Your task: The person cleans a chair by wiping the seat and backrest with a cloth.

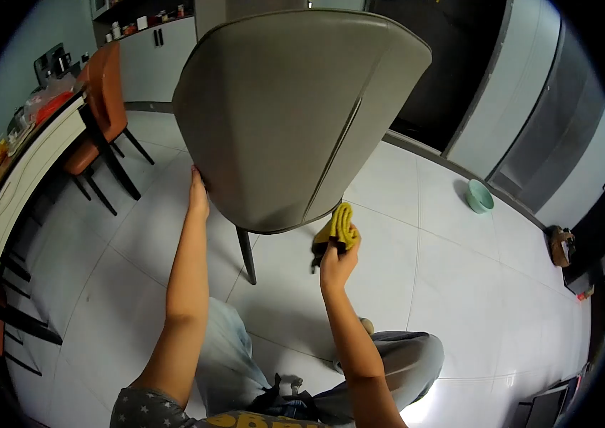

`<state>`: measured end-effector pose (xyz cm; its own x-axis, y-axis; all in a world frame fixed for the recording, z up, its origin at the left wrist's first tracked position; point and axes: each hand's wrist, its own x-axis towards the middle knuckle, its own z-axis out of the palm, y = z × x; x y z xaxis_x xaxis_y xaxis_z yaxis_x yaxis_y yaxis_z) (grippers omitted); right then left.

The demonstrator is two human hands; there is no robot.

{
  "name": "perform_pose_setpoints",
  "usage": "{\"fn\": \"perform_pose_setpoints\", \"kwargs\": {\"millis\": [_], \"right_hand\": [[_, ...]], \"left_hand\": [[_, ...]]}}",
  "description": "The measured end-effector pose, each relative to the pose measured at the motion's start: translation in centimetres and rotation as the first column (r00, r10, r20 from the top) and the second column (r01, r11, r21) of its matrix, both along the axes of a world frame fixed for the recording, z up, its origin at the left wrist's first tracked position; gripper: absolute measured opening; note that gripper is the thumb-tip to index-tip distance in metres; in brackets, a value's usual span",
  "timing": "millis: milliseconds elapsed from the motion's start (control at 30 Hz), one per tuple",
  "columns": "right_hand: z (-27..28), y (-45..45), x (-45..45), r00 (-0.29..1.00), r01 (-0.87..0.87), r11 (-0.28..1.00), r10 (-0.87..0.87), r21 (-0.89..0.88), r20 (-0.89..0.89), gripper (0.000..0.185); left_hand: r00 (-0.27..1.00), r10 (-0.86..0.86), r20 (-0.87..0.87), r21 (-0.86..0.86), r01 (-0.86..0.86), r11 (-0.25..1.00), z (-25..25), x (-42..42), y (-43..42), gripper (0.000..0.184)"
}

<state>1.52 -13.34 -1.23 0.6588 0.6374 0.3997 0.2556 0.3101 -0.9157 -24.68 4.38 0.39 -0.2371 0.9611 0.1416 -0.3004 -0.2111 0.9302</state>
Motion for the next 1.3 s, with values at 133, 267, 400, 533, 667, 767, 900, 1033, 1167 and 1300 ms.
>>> {"fn": "perform_pose_setpoints", "kwargs": {"millis": [133, 267, 400, 533, 667, 767, 900, 1033, 1167, 1300], "right_hand": [[3.2, 0.4, -1.2, 0.988, 0.128, 0.99, -0.123, 0.052, -0.089, 0.03], [3.0, 0.9, -1.8, 0.974, 0.177, 0.976, -0.155, 0.128, -0.165, 0.021], [5.3, -1.5, -2.3, 0.972, 0.206, 0.967, -0.185, 0.149, -0.143, 0.019], [7.6, -5.4, -1.2, 0.942, 0.283, 0.927, -0.22, 0.247, -0.254, 0.022], [11.6, -6.8, 0.5, 0.928, 0.367, 0.827, -0.352, 0.426, -0.117, 0.035], [15.7, -4.0, 3.5, 0.862, 0.223, 0.666, -0.476, 0.712, 0.175, 0.054], [24.1, -2.8, 2.7, 0.319, 0.195, 0.623, -0.771, 0.758, 0.552, 0.063], [25.4, -0.4, 0.3, 0.326, 0.181, 0.692, -0.713, 0.699, 0.621, 0.067], [20.6, 0.5, -0.8, 0.427, 0.136, 0.715, -0.666, 0.685, 0.611, 0.069], [7.8, 1.4, -3.1, 0.461, 0.074, 0.914, -0.386, 0.399, 0.799, 0.062]], "left_hand": [[0.995, -0.032, 0.097, -0.058, 0.038, 0.998, -1.3, 0.2, 1.6, 0.067], [0.999, -0.029, 0.022, -0.038, 0.029, 0.999, -3.7, 0.8, 2.0, 0.07], [0.925, -0.189, -0.33, 0.0, 0.2, 0.98, -0.7, 2.1, -4.0, 0.06], [0.805, -0.457, -0.379, 0.126, 0.534, 0.836, -2.7, 2.9, -5.4, 0.052], [0.773, -0.348, -0.53, 0.171, 0.499, 0.849, -4.5, 4.1, -6.3, 0.043], [0.746, -0.37, -0.554, 0.144, 0.523, 0.84, -2.9, 3.9, -7.9, 0.041], [0.763, -0.367, -0.532, 0.159, 0.516, 0.841, -2.0, 4.3, -8.1, 0.041], [0.718, -0.417, -0.557, 0.073, 0.543, 0.837, -1.3, 3.7, -8.4, 0.047], [0.728, -0.513, -0.455, 0.009, 0.58, 0.815, -1.1, 4.1, -8.3, 0.046], [0.643, -0.451, -0.619, -0.039, 0.548, 0.836, 0.6, 4.2, -8.7, 0.042]]}}
